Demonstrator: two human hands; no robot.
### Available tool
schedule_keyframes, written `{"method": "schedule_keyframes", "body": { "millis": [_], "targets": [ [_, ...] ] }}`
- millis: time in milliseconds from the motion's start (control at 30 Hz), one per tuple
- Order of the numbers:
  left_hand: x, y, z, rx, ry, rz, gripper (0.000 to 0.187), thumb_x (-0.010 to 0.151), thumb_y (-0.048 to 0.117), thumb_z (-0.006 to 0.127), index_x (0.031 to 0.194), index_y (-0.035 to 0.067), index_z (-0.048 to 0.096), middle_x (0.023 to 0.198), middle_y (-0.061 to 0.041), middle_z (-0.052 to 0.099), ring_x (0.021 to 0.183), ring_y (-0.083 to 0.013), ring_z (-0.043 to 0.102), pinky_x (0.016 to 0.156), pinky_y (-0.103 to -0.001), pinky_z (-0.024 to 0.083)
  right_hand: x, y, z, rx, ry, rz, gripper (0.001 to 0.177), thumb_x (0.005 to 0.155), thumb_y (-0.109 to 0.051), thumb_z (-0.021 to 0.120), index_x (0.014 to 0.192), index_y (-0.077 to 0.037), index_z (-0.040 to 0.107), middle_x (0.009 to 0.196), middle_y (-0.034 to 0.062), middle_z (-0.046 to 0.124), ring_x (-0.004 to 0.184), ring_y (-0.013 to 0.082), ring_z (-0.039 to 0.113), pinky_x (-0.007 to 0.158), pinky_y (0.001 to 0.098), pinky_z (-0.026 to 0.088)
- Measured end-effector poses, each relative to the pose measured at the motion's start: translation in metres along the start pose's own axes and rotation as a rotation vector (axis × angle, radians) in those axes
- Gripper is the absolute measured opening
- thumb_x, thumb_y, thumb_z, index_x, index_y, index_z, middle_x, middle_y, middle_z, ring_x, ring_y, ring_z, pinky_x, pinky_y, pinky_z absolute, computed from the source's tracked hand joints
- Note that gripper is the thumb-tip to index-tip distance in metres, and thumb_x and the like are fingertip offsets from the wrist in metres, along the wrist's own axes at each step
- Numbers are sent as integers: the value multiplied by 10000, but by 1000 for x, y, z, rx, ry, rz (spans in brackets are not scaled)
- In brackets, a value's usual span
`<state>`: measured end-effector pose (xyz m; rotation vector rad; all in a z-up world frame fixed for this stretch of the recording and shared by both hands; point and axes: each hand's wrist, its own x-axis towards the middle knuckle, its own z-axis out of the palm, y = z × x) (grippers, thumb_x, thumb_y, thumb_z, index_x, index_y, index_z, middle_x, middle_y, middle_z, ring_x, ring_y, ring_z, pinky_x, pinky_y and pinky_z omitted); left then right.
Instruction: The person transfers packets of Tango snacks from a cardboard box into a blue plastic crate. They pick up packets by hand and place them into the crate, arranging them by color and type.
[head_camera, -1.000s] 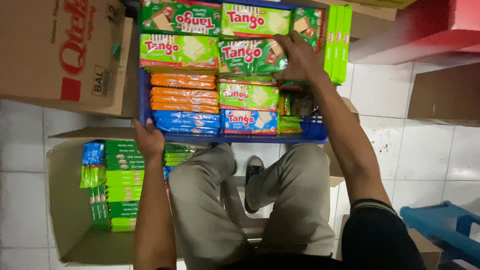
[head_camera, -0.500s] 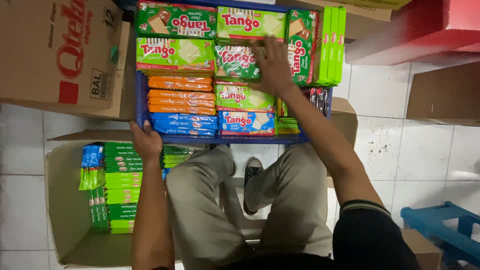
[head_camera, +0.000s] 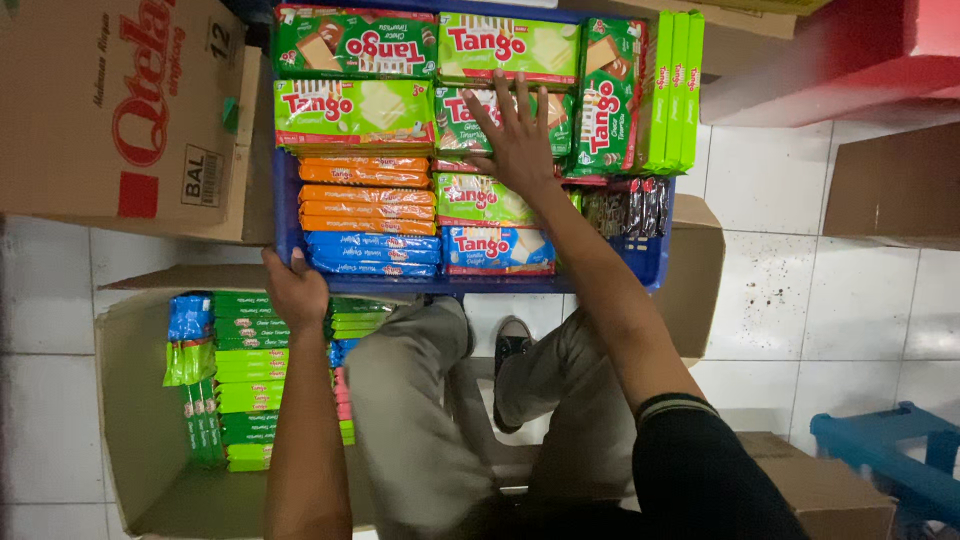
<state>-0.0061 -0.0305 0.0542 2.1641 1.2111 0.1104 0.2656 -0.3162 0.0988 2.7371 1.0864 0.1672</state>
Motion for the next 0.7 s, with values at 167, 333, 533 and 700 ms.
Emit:
{"method": "schedule_keyframes", "body": {
  "millis": [167, 333, 533, 700],
  "targets": [
    [0, 2, 0, -12, 15, -20, 423, 1075, 262, 488, 1418, 28, 409, 1305, -302, 626, 1123, -583, 561, 859, -651, 422, 4, -8, 3, 83, -5, 20, 1149, 972, -908, 743, 1701, -286, 110, 1703, 241, 47, 1572, 503, 110, 1248, 716, 165],
    [1, 8, -1, 10, 38, -36, 550, 1065, 279, 510, 1518, -8, 389, 1356, -341, 598, 1176, -589, 548, 919, -639, 418, 22, -16, -5, 82, 67, -90, 1205, 928, -948, 783, 1688, -250, 162, 1689, 260, 119, 1551, 520, 171, 1213, 746, 191],
    [0, -1, 2, 8, 33, -16, 411, 1070, 279, 496, 1413, 58, 451, 1270, -291, 650, 1075, -586, 569, 820, -662, 432, 21, -18, 5, 37, 65, -55, 1203, 897, -850, 841, 1684, -201, 204, 1701, 197, 120, 1548, 483, 208, 1151, 785, 247],
    [-1, 0, 1, -15, 45, 21, 291, 1065, 251, 507, 1288, 67, 473, 1152, -305, 695, 985, -600, 608, 773, -654, 433, 24, -23, -5, 112, -47, -12, 1201, 871, -757, 872, 1671, -192, 178, 1700, 222, 106, 1550, 508, 160, 1174, 789, 171]
  ]
}}
